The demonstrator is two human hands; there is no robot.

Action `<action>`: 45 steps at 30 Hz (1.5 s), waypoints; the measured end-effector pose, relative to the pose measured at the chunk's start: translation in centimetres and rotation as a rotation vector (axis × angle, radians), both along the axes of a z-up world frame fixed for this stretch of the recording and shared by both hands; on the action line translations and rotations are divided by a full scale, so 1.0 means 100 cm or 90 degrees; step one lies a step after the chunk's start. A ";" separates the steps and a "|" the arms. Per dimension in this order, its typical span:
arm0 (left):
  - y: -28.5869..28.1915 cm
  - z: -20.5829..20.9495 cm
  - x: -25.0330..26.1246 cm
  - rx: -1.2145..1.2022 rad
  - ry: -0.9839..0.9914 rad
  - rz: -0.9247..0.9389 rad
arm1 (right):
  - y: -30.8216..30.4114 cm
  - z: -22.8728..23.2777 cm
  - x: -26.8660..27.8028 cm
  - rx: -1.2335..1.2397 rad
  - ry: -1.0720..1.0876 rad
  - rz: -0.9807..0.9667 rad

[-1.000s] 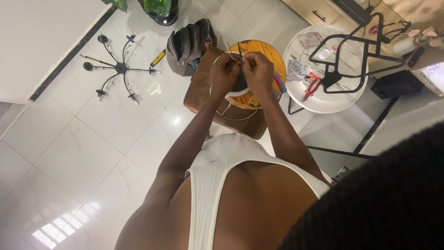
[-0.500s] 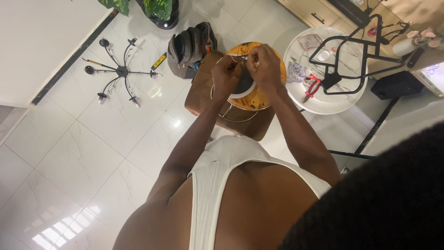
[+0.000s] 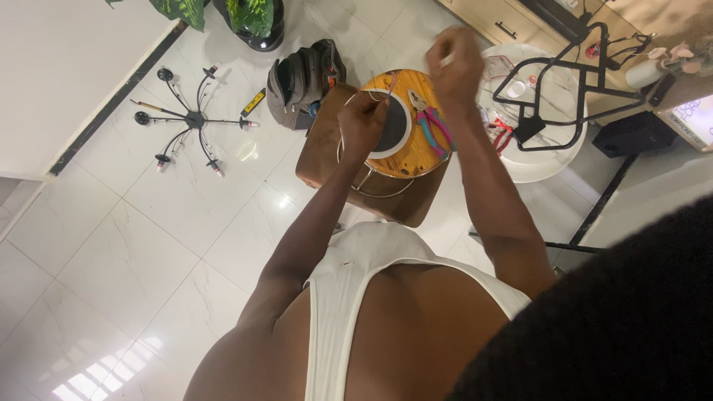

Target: Connecting wires to a round ceiling lamp fixture.

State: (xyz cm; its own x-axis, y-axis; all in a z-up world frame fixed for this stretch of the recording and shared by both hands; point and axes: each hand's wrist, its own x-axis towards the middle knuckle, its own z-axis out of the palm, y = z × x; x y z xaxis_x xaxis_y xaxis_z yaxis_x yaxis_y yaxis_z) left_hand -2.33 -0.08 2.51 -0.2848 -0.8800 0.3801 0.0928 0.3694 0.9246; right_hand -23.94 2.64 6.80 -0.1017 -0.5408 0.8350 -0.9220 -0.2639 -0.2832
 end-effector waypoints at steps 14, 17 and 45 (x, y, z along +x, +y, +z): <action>-0.005 -0.006 0.002 0.043 -0.008 -0.040 | 0.160 0.026 0.074 0.642 -0.265 0.281; -0.009 -0.011 0.002 0.134 0.011 -0.076 | 0.164 -0.079 0.103 0.735 -0.225 0.199; -0.011 0.016 0.030 0.148 -0.035 -0.183 | 0.036 -0.006 0.101 0.263 -0.748 0.124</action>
